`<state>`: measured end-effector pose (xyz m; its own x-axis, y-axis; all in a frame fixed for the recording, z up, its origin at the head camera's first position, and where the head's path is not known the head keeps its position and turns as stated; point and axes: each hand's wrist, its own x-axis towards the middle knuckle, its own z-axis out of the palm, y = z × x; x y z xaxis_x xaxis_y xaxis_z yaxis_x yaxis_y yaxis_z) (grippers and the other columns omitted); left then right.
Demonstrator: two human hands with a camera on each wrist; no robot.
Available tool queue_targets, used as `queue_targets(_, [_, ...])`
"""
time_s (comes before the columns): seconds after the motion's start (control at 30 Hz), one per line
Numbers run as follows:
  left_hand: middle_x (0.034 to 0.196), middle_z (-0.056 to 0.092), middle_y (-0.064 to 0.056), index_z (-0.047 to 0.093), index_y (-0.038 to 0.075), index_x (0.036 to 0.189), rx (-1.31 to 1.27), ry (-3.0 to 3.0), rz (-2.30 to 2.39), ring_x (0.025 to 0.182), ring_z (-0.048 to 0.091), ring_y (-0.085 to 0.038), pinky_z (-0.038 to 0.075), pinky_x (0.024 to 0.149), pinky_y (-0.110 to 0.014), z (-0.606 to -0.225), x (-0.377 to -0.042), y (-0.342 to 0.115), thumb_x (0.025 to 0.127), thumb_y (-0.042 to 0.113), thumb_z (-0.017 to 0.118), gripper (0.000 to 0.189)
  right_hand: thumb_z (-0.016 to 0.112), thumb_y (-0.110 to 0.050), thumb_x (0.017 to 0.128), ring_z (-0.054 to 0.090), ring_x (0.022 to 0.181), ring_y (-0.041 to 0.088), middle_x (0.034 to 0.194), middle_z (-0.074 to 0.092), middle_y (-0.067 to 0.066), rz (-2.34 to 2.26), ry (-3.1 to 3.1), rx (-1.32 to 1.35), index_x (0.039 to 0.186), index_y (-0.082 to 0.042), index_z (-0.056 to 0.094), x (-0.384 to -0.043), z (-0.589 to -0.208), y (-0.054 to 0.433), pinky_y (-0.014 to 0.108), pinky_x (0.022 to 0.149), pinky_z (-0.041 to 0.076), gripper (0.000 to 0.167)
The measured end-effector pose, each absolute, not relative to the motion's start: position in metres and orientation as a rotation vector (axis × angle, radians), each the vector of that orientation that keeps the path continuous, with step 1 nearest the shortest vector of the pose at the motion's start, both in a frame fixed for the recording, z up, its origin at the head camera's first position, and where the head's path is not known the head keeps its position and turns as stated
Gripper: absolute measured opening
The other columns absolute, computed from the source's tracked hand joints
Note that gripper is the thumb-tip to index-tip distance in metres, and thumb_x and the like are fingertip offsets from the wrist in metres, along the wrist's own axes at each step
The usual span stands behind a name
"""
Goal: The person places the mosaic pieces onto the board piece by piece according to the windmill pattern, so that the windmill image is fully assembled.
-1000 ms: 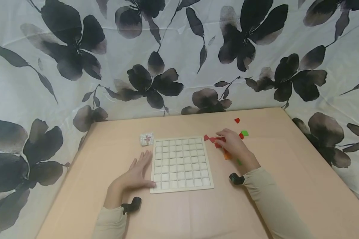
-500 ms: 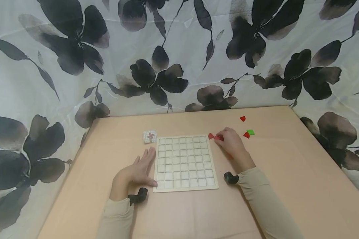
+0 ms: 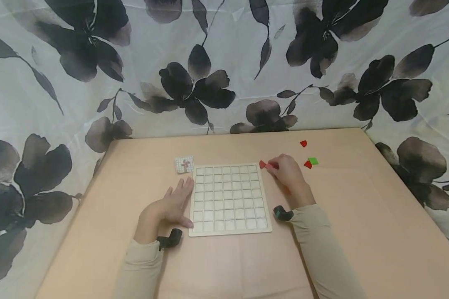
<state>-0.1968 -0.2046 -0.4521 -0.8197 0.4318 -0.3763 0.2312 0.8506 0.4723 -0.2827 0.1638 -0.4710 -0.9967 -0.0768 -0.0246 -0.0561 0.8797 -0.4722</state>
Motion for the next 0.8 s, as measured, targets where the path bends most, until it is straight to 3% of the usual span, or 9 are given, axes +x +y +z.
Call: queue_targets(0.8, [0.159, -0.013, -0.012, -0.008, 0.006, 0.152, 0.528, 2.497, 0.593, 0.146, -0.018, -0.031, -0.009, 0.115, -0.058, -0.4523, -0.1969, -0.2100, 0.059, 0.045, 0.082, 0.135, 0.069, -0.028, 0.087, 0.058, 0.107, 0.028, 0.122, 0.063, 0.012, -0.892, 2.952, -0.077, 0.124, -0.011, 0.064, -0.2874, -0.4698, 0.1713, 0.040, 0.090, 0.054, 0.041])
